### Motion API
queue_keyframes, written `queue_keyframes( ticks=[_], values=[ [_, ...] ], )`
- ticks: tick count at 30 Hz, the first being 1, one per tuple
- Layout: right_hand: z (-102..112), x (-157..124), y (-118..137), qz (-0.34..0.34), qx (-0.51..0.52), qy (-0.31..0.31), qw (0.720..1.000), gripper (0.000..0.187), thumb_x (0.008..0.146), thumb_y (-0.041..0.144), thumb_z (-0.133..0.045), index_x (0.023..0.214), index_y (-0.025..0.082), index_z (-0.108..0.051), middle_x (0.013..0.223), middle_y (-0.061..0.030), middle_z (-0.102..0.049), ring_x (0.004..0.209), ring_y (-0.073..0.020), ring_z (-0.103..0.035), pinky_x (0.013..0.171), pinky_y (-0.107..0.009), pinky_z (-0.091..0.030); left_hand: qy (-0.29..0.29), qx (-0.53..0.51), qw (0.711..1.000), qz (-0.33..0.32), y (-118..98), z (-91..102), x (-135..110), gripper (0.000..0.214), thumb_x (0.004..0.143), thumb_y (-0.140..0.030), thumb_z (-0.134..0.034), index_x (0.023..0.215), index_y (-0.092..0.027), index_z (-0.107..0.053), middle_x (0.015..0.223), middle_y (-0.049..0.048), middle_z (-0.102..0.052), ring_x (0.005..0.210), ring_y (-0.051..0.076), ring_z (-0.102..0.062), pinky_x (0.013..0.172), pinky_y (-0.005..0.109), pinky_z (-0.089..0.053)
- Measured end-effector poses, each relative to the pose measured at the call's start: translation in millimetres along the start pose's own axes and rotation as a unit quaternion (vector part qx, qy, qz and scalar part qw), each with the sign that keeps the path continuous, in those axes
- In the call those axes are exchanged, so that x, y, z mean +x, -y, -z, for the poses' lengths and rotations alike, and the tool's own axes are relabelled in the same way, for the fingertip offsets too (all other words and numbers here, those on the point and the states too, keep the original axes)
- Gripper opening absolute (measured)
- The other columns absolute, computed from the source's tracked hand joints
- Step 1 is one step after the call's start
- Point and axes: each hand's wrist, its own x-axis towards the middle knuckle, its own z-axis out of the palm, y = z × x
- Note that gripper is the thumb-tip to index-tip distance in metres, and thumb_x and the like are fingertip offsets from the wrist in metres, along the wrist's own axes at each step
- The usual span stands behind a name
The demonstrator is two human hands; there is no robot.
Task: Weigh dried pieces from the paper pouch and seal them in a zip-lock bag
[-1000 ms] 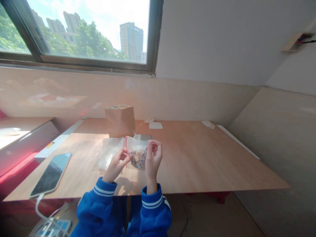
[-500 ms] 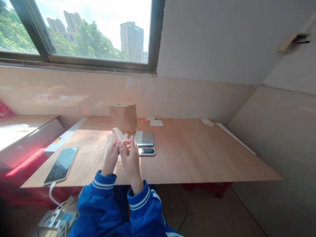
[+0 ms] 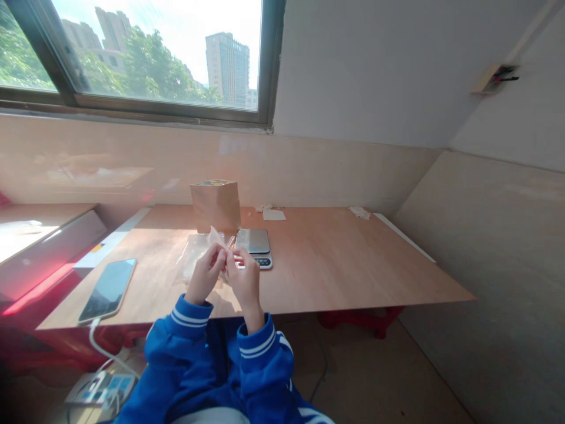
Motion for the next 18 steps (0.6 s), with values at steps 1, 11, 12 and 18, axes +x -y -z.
queue_keyframes(
  ticks=[1,11,12,18],
  values=[
    [5.3,2.3,-3.4,0.001,-0.014,-0.042,0.999,0.030,0.090,0.046,-0.052,0.079,0.020,-0.061,0.074,-0.0034,-0.070,0.068,-0.0186,-0.067,0.065,-0.028,-0.052,-0.011,0.011,1.000,-0.002,0.4,0.3,0.8,0.024,0.087,-0.035,-0.046,0.069,-0.021,-0.044,0.056,-0.0051,-0.044,0.055,0.011,-0.045,0.056,0.023,-0.036],
    [43.0,16.9,-11.3,-0.019,0.074,-0.188,0.979,0.038,0.089,0.056,-0.050,0.089,0.018,-0.055,0.080,-0.0067,-0.071,0.061,-0.0170,-0.067,0.049,-0.025,-0.048,-0.095,-0.064,0.993,0.040,30.4,-9.5,8.0,0.035,0.087,-0.049,-0.045,0.067,-0.021,-0.050,0.067,0.0001,-0.055,0.070,0.015,-0.055,0.068,0.027,-0.045],
    [39.9,16.1,-8.0,-0.020,0.090,-0.187,0.978,0.037,0.089,0.056,-0.051,0.089,0.018,-0.055,0.080,-0.0064,-0.071,0.061,-0.0167,-0.067,0.049,-0.025,-0.048,-0.123,-0.108,0.984,0.068,35.7,-14.3,8.3,0.036,0.087,-0.053,-0.044,0.073,-0.020,-0.053,0.075,0.0019,-0.059,0.077,0.017,-0.058,0.072,0.029,-0.046],
    [16.0,15.4,-11.9,-0.088,0.133,-0.151,0.976,0.035,0.091,0.053,-0.047,0.094,0.019,-0.054,0.081,-0.0065,-0.068,0.059,-0.0178,-0.065,0.052,-0.030,-0.051,-0.020,-0.408,0.879,0.248,51.8,-35.9,6.4,0.062,0.080,-0.071,-0.046,0.108,-0.019,-0.061,0.093,0.0080,-0.069,0.080,0.021,-0.065,0.070,0.034,-0.052]
  ],
)
